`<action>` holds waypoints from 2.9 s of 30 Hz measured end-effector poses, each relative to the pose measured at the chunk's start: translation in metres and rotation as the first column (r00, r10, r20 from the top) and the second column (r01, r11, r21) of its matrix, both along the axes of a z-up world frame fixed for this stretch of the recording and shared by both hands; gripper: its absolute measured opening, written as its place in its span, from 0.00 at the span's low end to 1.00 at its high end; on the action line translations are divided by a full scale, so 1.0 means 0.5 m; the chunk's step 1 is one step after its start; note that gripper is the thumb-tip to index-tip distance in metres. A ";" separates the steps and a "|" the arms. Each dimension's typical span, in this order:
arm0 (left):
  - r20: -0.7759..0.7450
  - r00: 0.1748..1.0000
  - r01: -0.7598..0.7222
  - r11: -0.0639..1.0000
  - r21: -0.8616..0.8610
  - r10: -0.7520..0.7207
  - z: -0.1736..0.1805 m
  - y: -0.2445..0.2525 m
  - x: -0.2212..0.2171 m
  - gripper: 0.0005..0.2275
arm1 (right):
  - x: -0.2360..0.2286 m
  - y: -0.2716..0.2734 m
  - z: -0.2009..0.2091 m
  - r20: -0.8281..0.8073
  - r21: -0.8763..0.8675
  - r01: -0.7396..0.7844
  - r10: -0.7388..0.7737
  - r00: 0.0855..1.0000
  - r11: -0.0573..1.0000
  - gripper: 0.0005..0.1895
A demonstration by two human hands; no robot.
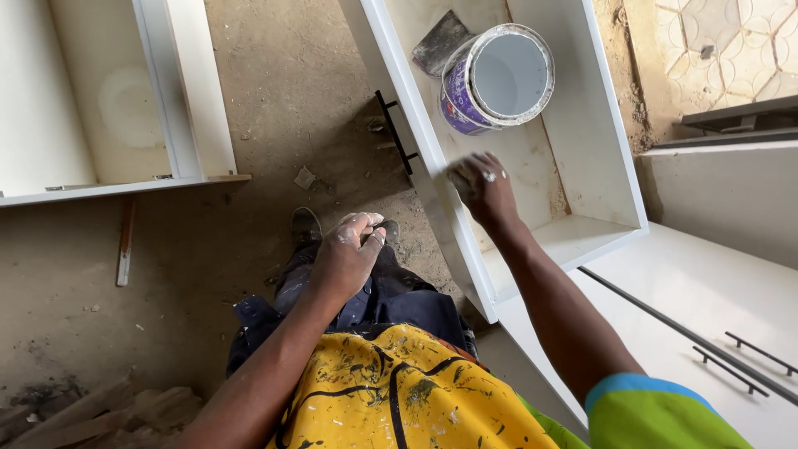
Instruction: Applying white filler or putty to the internal joints and edges of a wooden drawer to prepare it for finishing.
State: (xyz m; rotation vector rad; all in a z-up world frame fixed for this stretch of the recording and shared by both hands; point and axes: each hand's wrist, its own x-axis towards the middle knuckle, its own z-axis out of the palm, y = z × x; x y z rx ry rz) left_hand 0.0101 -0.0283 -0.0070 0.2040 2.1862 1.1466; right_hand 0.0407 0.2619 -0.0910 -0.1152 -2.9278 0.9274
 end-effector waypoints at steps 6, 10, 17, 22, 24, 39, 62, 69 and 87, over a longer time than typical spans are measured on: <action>-0.001 1.000 -0.004 1.000 0.011 0.004 0.027 0.005 0.005 0.12 | -0.054 0.000 0.026 0.431 -0.120 0.114 -0.052 0.901 0.986 0.03; 0.002 1.000 0.018 0.999 0.028 -0.019 0.032 0.016 0.003 0.12 | 0.115 -0.008 0.043 0.523 -0.042 0.133 -0.091 0.847 0.990 0.07; 0.031 0.995 0.089 0.994 0.063 -0.091 0.031 0.051 0.002 0.13 | 0.344 -0.050 0.149 0.665 0.163 0.102 -0.185 0.724 0.981 0.06; -0.021 0.994 0.112 0.990 0.084 -0.111 0.023 0.069 -0.002 0.13 | 0.380 -0.055 0.095 0.338 0.184 0.179 -0.233 0.912 0.967 0.07; -0.036 0.992 0.124 0.989 0.086 -0.121 0.029 0.069 -0.009 0.12 | 0.341 -0.060 0.085 0.244 0.188 0.167 -0.210 0.947 0.968 0.05; 0.138 0.988 0.060 0.995 0.082 -0.071 0.027 0.027 -0.160 0.14 | -0.227 -0.030 -0.043 0.092 0.204 0.065 -0.086 0.992 0.977 0.02; 0.182 0.961 0.188 0.975 0.118 -0.207 0.021 0.110 -0.368 0.13 | -0.162 -0.143 0.126 0.667 0.114 0.679 -0.563 0.489 0.725 0.12; 0.158 0.943 0.276 0.954 0.121 -0.293 0.001 0.156 -0.351 0.12 | 0.054 -0.169 0.150 0.694 0.098 0.799 -0.616 0.372 0.593 0.16; 0.056 0.983 0.176 0.984 -0.026 -0.175 0.031 0.076 -0.403 0.11 | -0.323 -0.182 0.000 0.242 0.029 0.685 -0.670 0.701 0.728 0.08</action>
